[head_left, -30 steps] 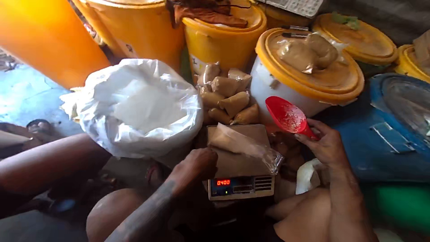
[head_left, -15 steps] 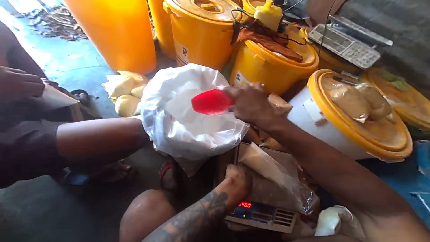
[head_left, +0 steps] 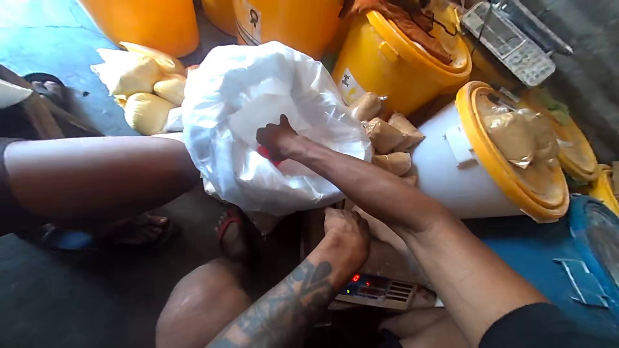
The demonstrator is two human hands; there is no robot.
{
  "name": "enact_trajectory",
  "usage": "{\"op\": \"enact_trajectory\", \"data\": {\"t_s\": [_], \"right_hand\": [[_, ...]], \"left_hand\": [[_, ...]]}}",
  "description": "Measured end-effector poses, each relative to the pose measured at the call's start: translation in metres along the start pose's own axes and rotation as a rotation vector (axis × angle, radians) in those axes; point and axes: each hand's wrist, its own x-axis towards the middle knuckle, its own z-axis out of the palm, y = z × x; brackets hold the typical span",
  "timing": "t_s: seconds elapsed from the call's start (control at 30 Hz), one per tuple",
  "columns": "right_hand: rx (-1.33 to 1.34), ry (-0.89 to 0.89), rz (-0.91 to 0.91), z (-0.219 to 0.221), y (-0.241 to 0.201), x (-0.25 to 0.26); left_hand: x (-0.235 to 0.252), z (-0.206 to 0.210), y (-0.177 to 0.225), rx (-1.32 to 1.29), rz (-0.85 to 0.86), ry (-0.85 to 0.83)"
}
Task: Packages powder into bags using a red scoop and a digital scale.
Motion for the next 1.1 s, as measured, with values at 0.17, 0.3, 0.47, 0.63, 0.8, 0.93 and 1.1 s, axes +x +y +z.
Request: {"op": "enact_trajectory", "data": {"t_s": [0.17, 0.3, 0.47, 0.63, 0.8, 0.93, 1.1], "right_hand": [[0.203, -0.024, -0.058, -0.008, 0.008, -0.025], [0.407, -0.052, -0.097, -0.009, 0.026, -0.04], [0.516, 0.059, -0.018, -0.03, 0.04, -0.084], [0.665, 0.293, 0.017, -0.04, 0.079, -0.15], [0.965, 0.504, 0.154, -0.029, 0.087, -0.229], [1.091, 0.526, 0.156, -0.013, 0.052, -0.22], [1.192, 0.529, 0.096, -0.004, 0.051, -0.276]], "left_hand": [[0.003, 0.001, 0.004, -0.004, -0.02, 0.004], [0.01, 0.01, 0.01, 0.022, -0.016, 0.004], [0.015, 0.016, 0.02, 0.035, -0.005, -0.009], [0.015, 0.021, 0.024, 0.02, 0.023, 0.024], [0.019, 0.019, 0.021, 0.033, 0.03, 0.045], [0.028, 0.024, 0.017, 0.055, 0.058, 0.092], [0.026, 0.028, 0.012, 0.066, 0.039, 0.135]]}}
